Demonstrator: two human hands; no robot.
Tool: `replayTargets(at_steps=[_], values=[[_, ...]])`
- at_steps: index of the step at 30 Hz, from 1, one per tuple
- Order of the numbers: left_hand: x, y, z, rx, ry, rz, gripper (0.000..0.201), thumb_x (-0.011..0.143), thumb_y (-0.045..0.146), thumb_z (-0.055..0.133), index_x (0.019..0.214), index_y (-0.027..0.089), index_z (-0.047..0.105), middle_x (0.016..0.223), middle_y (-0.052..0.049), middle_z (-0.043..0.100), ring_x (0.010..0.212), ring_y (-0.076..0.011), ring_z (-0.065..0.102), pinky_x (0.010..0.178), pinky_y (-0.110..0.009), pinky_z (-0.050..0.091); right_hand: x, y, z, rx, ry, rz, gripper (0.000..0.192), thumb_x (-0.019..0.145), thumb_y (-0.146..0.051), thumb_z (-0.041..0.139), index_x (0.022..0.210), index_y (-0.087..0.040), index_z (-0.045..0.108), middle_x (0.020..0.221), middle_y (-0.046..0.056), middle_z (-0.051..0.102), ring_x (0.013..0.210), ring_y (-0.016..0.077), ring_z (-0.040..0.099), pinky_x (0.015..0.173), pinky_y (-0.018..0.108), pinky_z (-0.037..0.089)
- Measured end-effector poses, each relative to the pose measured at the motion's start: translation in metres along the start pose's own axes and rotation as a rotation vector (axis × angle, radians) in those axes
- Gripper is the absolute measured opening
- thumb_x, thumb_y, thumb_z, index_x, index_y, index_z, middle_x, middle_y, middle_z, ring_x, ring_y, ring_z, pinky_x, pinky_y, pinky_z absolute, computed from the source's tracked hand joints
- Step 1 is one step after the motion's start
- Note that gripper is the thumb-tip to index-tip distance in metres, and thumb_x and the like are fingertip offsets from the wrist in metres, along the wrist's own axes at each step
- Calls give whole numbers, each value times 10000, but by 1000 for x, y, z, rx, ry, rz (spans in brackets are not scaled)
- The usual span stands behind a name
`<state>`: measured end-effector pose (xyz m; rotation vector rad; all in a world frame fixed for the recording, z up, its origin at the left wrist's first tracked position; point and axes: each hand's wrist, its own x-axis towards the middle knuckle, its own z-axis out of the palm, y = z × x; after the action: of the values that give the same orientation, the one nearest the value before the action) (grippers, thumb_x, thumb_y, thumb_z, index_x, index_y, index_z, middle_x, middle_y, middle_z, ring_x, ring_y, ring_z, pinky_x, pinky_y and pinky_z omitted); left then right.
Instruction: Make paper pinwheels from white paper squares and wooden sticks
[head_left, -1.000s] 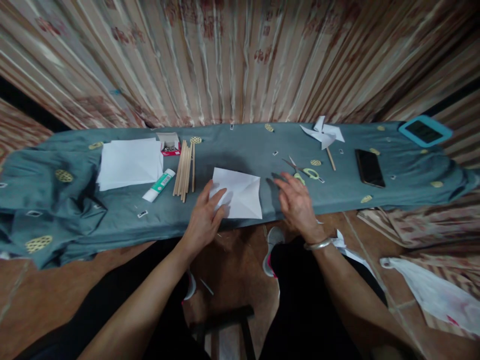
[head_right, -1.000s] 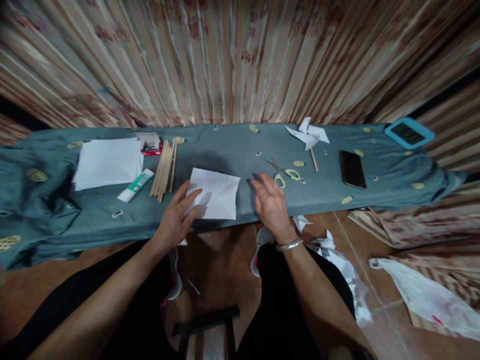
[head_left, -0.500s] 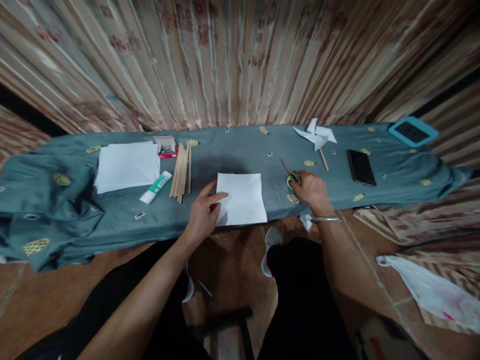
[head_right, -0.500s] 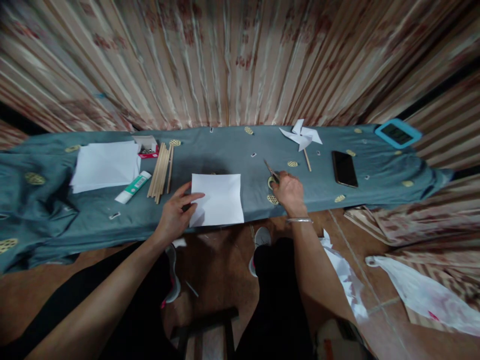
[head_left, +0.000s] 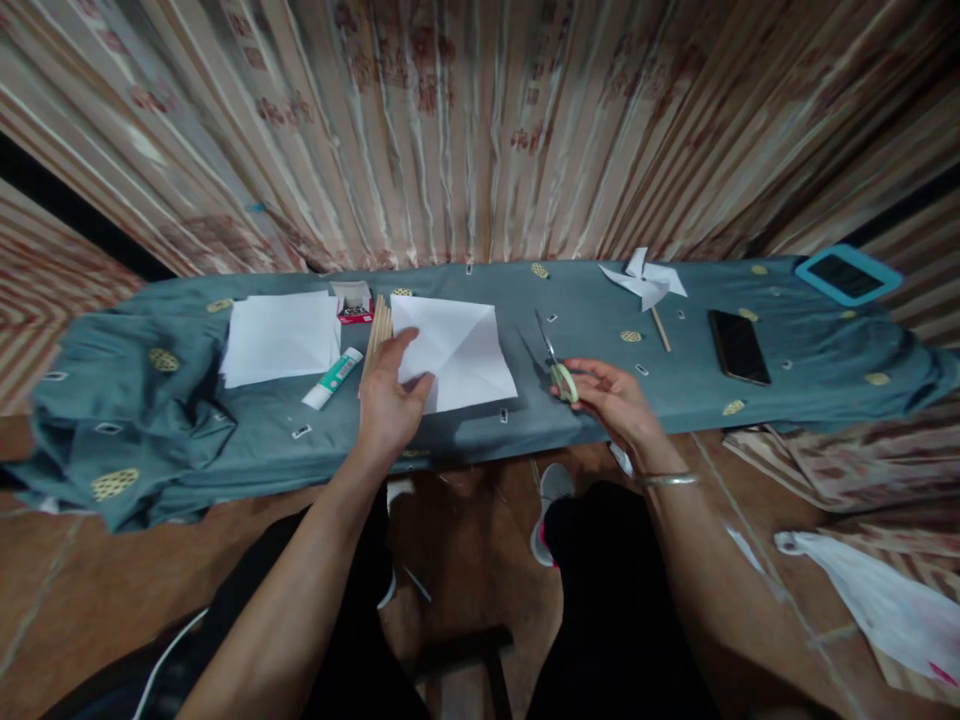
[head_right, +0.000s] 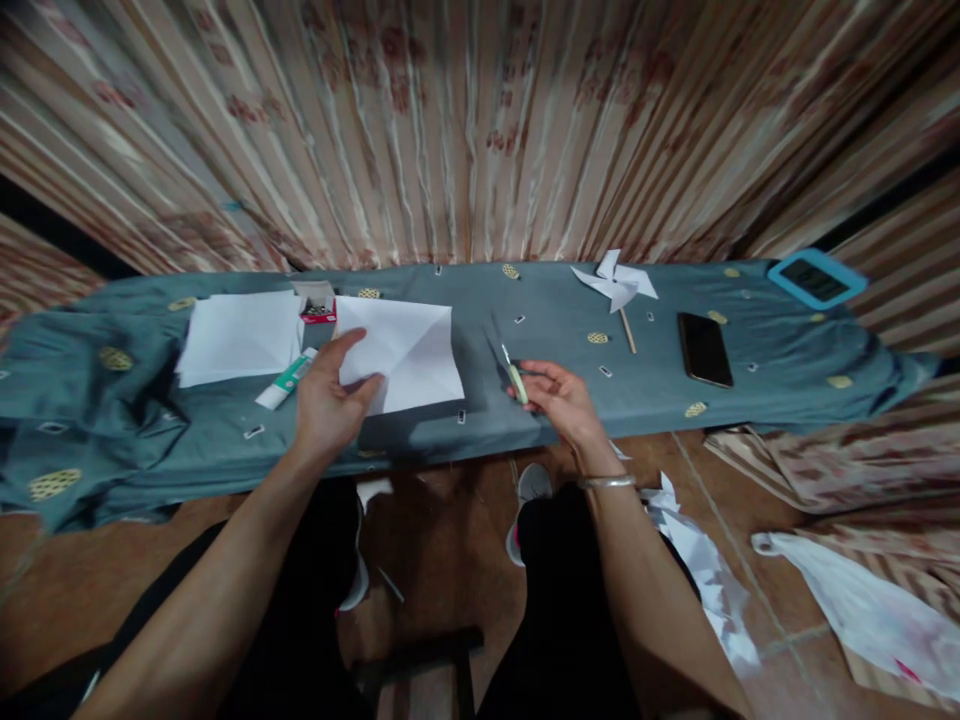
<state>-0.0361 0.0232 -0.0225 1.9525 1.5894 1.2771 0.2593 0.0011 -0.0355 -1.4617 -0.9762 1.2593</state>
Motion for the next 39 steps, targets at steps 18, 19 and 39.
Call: replayTargets(at_steps=[18, 19, 39], values=[[13, -22, -11, -621, 156, -320, 915, 574, 311, 825, 1379, 179, 409, 1059, -101, 716, 990, -288, 695, 893, -452, 561, -40, 4, 26, -93, -512, 45, 475, 749, -428, 764, 1133, -156, 703, 754, 18, 675, 659, 105, 576, 613, 248, 489], [13, -20, -11, -652, 165, -339, 839, 567, 303, 822, 1320, 170, 476, 1060, -103, 720, 982, -284, 697, 889, -446, 563, -41, 3, 27, -106, -521, 28, 479, 762, -428, 754, 1147, -149, 698, 757, 21, 671, 656, 106, 569, 616, 252, 489], [8, -5, -8, -789, 114, -490, 340, 546, 255, 782, 865, 182, 687, 888, -33, 747, 783, -208, 692, 767, -347, 569, -51, -6, 37, -156, -642, -36, 499, 784, -391, 735, 1215, -153, 654, 872, 32, 652, 768, 126, 569, 717, 275, 496]])
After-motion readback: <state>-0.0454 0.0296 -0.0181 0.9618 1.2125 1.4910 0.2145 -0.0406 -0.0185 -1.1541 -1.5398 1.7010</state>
